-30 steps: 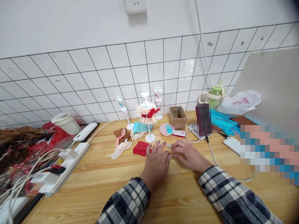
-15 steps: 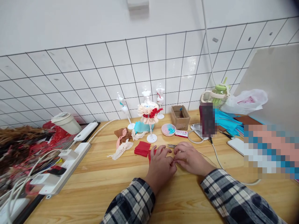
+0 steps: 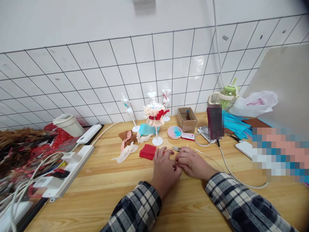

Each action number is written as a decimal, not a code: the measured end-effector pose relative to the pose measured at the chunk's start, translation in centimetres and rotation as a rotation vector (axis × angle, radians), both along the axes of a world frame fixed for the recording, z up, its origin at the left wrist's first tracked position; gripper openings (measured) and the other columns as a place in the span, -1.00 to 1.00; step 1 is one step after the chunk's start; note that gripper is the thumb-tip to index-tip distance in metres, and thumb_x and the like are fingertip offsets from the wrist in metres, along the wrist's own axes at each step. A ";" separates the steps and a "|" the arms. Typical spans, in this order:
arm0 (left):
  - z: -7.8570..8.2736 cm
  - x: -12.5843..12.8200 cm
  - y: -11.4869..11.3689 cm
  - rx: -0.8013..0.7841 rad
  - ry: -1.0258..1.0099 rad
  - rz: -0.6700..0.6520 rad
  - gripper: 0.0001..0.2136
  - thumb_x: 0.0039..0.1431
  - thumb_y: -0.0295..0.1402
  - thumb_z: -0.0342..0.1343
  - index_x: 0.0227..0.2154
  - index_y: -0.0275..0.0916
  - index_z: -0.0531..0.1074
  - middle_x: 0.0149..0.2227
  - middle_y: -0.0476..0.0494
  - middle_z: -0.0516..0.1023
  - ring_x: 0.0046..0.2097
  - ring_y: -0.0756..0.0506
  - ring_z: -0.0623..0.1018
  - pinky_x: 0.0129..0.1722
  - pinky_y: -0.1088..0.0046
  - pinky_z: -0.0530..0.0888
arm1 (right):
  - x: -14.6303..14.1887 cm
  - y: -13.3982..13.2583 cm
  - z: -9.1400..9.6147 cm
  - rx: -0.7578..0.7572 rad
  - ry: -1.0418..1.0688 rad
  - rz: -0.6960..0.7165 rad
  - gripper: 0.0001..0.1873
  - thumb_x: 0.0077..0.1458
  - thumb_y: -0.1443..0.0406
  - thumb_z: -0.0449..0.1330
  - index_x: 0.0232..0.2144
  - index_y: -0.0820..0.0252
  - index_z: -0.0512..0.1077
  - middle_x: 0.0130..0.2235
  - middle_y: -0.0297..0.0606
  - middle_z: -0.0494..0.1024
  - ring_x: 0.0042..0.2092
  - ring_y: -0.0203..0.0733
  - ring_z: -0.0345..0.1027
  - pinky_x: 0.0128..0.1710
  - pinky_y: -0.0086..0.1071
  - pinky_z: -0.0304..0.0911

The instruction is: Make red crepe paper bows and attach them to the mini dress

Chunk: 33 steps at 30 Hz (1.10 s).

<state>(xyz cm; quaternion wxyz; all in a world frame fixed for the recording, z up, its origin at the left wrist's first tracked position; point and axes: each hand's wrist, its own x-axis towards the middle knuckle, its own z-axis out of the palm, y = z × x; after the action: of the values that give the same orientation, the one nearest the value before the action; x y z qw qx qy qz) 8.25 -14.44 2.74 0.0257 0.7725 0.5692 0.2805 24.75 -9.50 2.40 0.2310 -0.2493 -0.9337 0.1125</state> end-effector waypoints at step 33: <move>0.6 -1.8 0.0 0.149 -0.072 -0.197 -0.84 0.17 -0.37 0.02 -0.40 -0.18 0.51 -0.18 -0.15 0.47 -0.07 -0.16 0.38 -0.03 0.19 0.33 | 0.6 5.6 0.9 -0.414 -0.312 -0.754 -0.75 0.17 0.33 -0.05 -0.10 0.20 0.26 -0.21 -0.05 0.53 -0.19 -0.01 0.42 -0.37 -0.34 0.13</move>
<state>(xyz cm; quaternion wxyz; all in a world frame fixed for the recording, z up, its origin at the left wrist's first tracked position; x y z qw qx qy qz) 6.46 -14.47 3.32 0.0160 0.8138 0.4667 0.3459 25.34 -3.90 3.30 0.0575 -0.6268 -0.7592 0.1657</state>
